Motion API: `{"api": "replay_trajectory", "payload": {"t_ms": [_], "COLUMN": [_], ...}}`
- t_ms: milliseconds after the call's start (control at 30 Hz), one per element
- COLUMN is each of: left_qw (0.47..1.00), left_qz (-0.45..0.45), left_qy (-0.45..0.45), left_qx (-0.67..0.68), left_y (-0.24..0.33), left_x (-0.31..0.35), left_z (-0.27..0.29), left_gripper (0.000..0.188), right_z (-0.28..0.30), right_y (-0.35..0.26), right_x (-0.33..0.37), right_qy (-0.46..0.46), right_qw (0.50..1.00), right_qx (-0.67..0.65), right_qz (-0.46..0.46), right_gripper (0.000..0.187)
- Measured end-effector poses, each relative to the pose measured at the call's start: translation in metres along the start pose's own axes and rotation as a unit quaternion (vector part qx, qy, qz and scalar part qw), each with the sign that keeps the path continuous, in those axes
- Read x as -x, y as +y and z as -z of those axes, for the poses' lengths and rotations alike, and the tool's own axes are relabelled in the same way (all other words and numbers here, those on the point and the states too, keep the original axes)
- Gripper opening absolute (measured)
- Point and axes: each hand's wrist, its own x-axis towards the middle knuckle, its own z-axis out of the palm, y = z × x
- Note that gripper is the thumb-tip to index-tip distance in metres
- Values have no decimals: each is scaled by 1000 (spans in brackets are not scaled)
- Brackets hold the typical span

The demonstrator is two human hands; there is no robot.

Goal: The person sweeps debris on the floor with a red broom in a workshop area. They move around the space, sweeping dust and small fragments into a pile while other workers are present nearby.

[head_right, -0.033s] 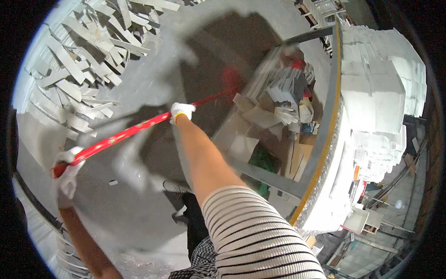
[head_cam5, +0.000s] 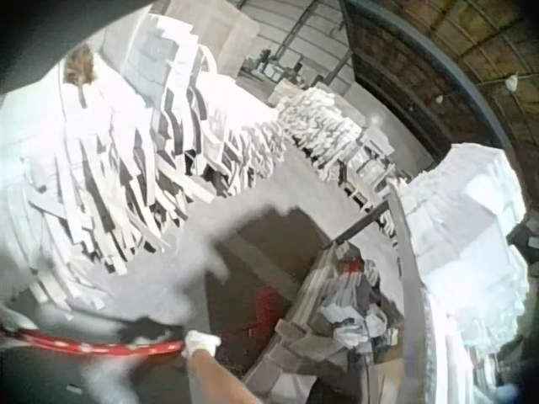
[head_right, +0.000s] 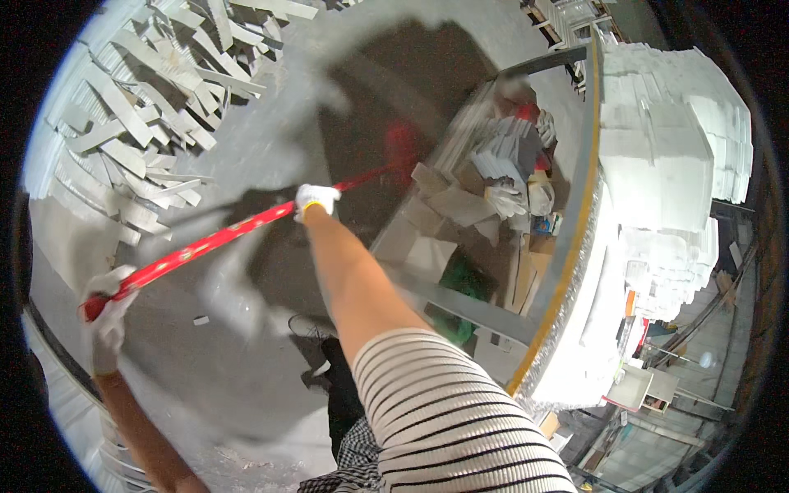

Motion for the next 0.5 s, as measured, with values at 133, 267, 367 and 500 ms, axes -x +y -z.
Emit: {"api": "replay_trajectory", "payload": {"t_ms": [133,267,367,500], "left_qw": [997,983,955,945], "left_qz": [-59,-131,-162,-124], "left_qy": [41,73,109,184], "left_qx": [25,-110,-222,-242], "left_y": [32,109,119,99], "left_x": [62,146,228,266], "left_z": [60,93,185,242], "left_gripper": [17,12,40,52], "right_z": [3,16,76,89], "right_y": [-75,-144,-184,-193], "right_x": [53,108,203,222], "right_qy": [-21,-21,-42,35], "right_qw": [999,985,587,524], "right_qx": [-50,-144,-786,-836], "right_qz": [6,93,-188,-162], "right_gripper": [26,58,80,82]}}
